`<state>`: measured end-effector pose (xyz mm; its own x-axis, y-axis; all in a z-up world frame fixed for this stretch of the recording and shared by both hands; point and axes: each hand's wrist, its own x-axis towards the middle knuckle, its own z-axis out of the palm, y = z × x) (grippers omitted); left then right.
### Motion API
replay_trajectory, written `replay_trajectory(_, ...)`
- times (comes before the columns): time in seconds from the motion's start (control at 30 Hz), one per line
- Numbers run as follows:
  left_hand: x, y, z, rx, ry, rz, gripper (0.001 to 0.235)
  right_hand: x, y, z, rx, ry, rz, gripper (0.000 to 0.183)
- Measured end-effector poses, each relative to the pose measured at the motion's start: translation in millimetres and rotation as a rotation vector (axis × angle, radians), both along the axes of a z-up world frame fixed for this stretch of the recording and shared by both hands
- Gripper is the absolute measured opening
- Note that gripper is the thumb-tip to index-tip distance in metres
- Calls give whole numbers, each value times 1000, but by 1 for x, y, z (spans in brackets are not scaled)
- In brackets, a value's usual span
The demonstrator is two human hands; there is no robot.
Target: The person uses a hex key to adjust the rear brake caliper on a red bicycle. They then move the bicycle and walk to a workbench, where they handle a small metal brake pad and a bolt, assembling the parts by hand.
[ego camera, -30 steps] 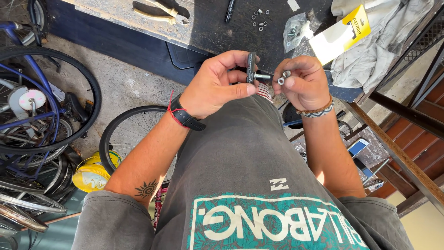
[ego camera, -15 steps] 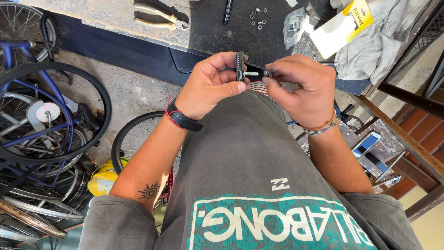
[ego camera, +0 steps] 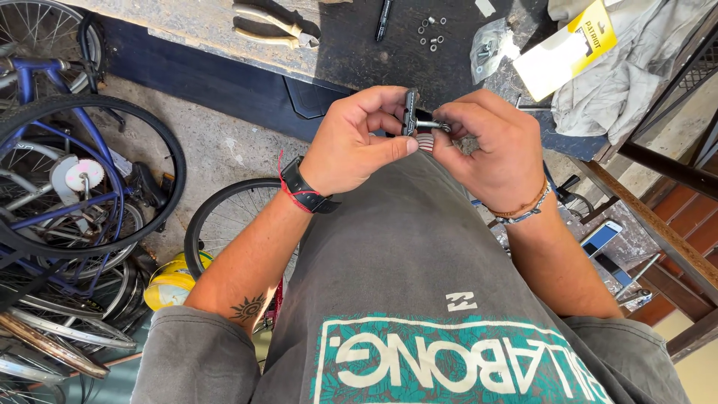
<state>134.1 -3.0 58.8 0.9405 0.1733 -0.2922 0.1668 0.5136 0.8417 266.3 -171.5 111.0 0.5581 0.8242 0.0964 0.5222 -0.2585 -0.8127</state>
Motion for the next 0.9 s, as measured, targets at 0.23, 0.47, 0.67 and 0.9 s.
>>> replay_trajectory(0.23,-2,-7,-13,-38,18,55,52,0,1,-2,-33,88,-24,13)
replay_trajectory(0.47,-4,-15,-19,-123,48,122,53,-3,0,-3,-57,-17,-24,13)
replay_trajectory(0.67,-2,-20,-19,-241,-1,150,54,-5,2,-4,93,-243,37,14)
replay_trajectory(0.9,-2,-19,-24,-547,-116,108,51,-2,-5,27,200,-70,72,14)
